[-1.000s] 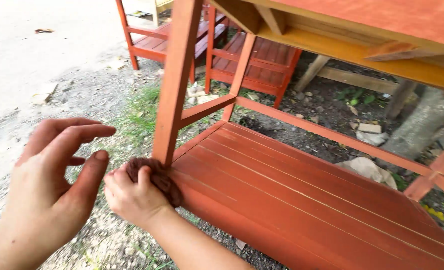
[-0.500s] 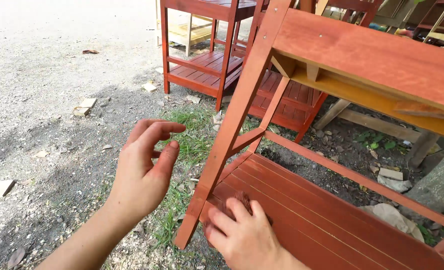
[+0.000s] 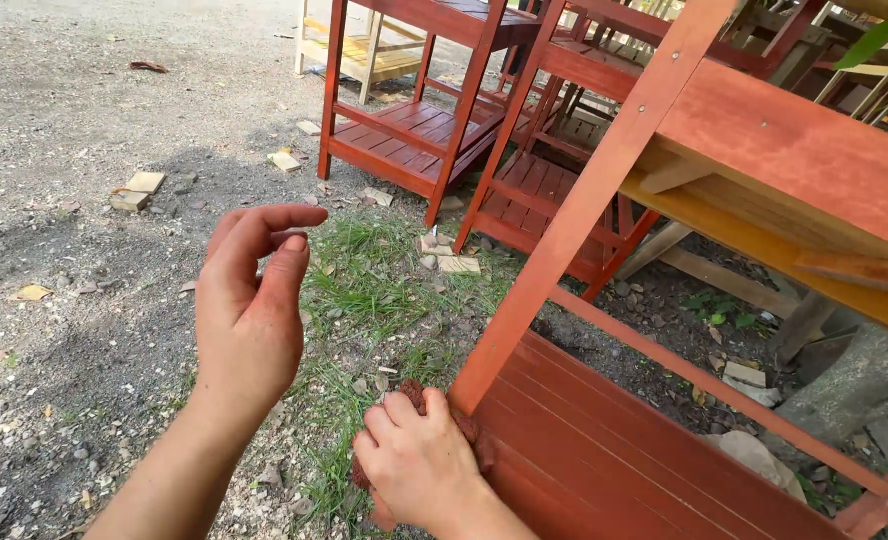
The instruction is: The person wipes the surface of a wooden shelf unit with a reddish cloth, moving systematically across the slats and edges. The person uses both hands to hold the cloth and apply pressure while wiping.
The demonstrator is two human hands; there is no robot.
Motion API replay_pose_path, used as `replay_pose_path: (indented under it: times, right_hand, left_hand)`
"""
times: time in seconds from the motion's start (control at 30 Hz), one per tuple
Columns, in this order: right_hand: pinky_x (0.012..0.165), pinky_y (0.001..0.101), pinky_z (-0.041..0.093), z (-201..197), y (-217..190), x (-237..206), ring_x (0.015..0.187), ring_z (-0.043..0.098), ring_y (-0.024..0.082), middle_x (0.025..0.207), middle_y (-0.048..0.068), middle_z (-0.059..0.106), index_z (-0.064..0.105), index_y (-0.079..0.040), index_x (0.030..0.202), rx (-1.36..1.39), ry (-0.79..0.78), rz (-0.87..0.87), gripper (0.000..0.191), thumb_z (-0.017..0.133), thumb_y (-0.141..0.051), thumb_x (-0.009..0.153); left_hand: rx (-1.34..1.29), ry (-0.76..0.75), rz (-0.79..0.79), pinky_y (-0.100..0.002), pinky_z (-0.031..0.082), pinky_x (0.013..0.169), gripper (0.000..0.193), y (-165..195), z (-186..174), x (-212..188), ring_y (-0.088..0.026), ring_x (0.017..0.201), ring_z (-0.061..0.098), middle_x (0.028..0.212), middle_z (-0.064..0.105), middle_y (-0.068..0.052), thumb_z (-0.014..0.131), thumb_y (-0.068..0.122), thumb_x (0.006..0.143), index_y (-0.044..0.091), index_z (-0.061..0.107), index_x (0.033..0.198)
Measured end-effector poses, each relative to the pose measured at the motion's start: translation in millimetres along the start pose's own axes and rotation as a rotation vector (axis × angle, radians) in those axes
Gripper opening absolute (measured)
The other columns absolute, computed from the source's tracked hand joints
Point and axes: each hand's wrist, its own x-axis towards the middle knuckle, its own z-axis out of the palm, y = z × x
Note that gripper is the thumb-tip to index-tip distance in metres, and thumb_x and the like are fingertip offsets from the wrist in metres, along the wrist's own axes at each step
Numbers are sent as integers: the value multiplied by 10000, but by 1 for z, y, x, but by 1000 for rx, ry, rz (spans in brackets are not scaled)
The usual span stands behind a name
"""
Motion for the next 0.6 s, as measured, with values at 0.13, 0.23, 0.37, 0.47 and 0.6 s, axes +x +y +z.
replay_pose_path:
  times: [0.13,0.23,0.37,0.47,0.6]
  right_hand:
    - [831,499,427,68,-17,-20,991,572,267,916,42,592,660,-138,803,-85,-66,-52,123,720,-243,780]
    - [825,566,418,103,-43,-33,981,570,284,893,65,589,672,-124,777,-31,-11,-196,170,641,-283,829]
    - [840,556,420,107,-67,-32,1006,569,278,901,55,585,670,-119,791,38,-99,-225,189,627,-284,872]
    - [830,522,431,67,-39,-17,995,572,261,925,27,599,671,-152,800,-39,4,-193,114,661,-265,815]
    - [730,510,416,12,12,4,926,566,262,904,-1,620,694,-167,797,-173,20,-3,177,711,-224,630]
  left_hand:
    - [-54,-30,-23,-277,482,823,210,-1,-7,-3,-136,968,601,1089,575,-61,544,71,1012,47,699,1153]
    - [-72,-54,-39,-280,492,787,201,10,-6,-5,-134,935,618,1069,596,-59,558,82,1001,55,705,1135]
    - [-153,-92,-50,-278,523,721,203,22,-8,-8,-133,931,639,1105,609,-54,563,98,983,64,708,1121]
    - [-144,-77,-30,-278,541,731,198,18,-18,-7,-138,948,641,1133,615,-57,568,102,983,63,707,1118]
    - [-95,-36,-42,-286,529,783,194,-1,-28,-3,-154,971,643,1120,616,-68,569,100,996,57,703,1131]
